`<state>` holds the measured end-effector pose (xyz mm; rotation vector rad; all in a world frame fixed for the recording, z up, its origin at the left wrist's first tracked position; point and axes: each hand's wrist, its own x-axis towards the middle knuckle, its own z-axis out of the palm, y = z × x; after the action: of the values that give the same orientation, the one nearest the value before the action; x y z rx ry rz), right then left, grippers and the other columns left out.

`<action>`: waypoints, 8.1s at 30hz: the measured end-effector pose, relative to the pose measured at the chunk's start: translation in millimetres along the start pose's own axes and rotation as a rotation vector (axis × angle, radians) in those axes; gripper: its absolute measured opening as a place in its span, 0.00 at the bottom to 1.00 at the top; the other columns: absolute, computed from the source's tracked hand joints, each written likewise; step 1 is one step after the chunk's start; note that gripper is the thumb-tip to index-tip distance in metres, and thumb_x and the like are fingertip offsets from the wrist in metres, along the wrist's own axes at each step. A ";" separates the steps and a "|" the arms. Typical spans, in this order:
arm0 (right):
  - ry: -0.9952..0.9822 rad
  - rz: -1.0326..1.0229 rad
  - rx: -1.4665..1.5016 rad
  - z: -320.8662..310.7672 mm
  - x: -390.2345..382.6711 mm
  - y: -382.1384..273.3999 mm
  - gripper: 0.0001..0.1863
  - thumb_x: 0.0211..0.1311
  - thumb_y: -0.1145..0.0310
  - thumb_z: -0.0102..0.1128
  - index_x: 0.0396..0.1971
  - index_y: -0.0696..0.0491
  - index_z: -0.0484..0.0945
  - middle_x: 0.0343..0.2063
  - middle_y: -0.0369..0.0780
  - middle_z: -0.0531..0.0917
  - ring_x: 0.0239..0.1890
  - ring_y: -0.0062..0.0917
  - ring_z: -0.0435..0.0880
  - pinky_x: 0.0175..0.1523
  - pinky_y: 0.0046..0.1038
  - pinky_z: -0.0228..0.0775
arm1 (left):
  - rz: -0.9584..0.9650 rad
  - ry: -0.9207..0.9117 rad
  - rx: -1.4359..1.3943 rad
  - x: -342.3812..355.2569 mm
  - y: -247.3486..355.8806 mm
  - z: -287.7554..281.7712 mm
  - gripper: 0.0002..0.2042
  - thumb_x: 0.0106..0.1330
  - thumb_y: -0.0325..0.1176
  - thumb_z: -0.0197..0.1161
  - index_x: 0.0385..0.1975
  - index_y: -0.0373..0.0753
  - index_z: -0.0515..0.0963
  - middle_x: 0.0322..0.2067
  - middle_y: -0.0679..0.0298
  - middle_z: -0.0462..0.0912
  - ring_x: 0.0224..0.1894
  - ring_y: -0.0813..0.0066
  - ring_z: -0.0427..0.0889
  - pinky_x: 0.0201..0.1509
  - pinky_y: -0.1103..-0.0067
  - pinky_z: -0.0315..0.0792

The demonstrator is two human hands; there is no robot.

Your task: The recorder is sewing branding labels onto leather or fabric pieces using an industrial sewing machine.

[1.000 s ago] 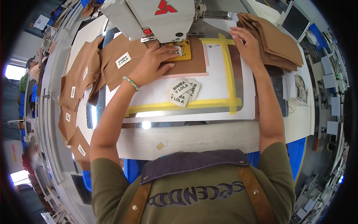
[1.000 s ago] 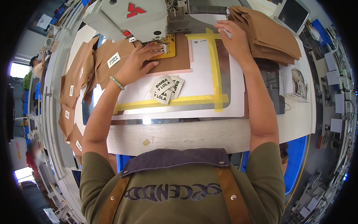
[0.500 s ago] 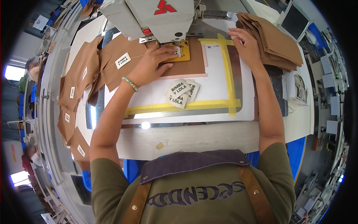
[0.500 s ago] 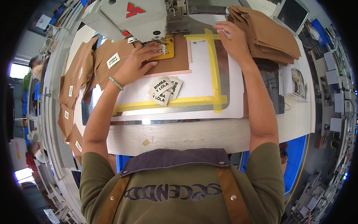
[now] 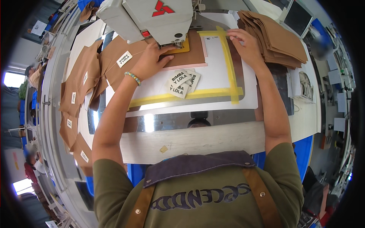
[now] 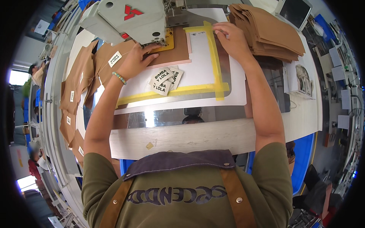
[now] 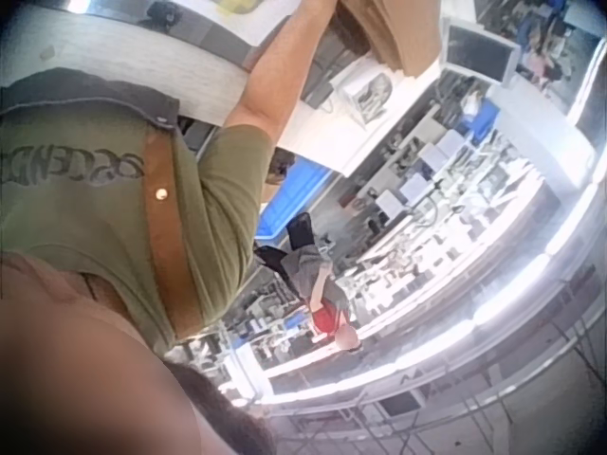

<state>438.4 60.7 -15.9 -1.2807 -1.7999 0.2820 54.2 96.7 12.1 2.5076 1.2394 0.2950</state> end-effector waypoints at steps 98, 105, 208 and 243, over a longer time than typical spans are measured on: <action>-0.316 -0.582 -0.566 7.9 -43.4 -83.0 0.09 0.63 0.73 0.63 0.42 0.50 0.83 0.46 0.35 0.88 0.49 0.32 0.87 0.50 0.34 0.80 | 0.355 0.499 0.111 -72.2 50.9 12.9 0.18 0.62 0.28 0.77 0.52 0.39 0.84 0.52 0.60 0.88 0.52 0.57 0.87 0.55 0.66 0.83; -0.280 -0.574 -0.416 23.1 -47.6 -109.8 0.12 0.60 0.73 0.67 0.45 0.51 0.84 0.45 0.34 0.88 0.49 0.31 0.87 0.51 0.33 0.80 | 0.517 0.442 0.063 -34.8 82.7 38.8 0.14 0.59 0.26 0.73 0.45 0.37 0.84 0.44 0.61 0.88 0.47 0.61 0.86 0.51 0.68 0.83; -0.393 0.100 0.109 56.5 14.7 -94.8 0.10 0.70 0.68 0.69 0.45 0.58 0.90 0.34 0.43 0.92 0.32 0.29 0.88 0.40 0.30 0.78 | -0.073 0.244 -0.618 -71.0 57.3 15.3 0.14 0.74 0.28 0.70 0.57 0.32 0.84 0.44 0.57 0.92 0.41 0.75 0.88 0.47 0.76 0.82; -0.377 -0.569 -0.349 80.5 4.7 -64.1 0.23 0.65 0.81 0.58 0.59 0.51 0.85 0.63 0.36 0.85 0.67 0.33 0.80 0.68 0.36 0.78 | 0.257 0.259 -0.048 -37.5 11.5 18.5 0.21 0.70 0.32 0.72 0.62 0.34 0.81 0.66 0.55 0.81 0.69 0.51 0.77 0.74 0.60 0.71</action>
<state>335.5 59.7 -20.8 -0.9171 -2.5347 -0.1256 46.1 56.6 -2.1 2.6494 0.9795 0.7231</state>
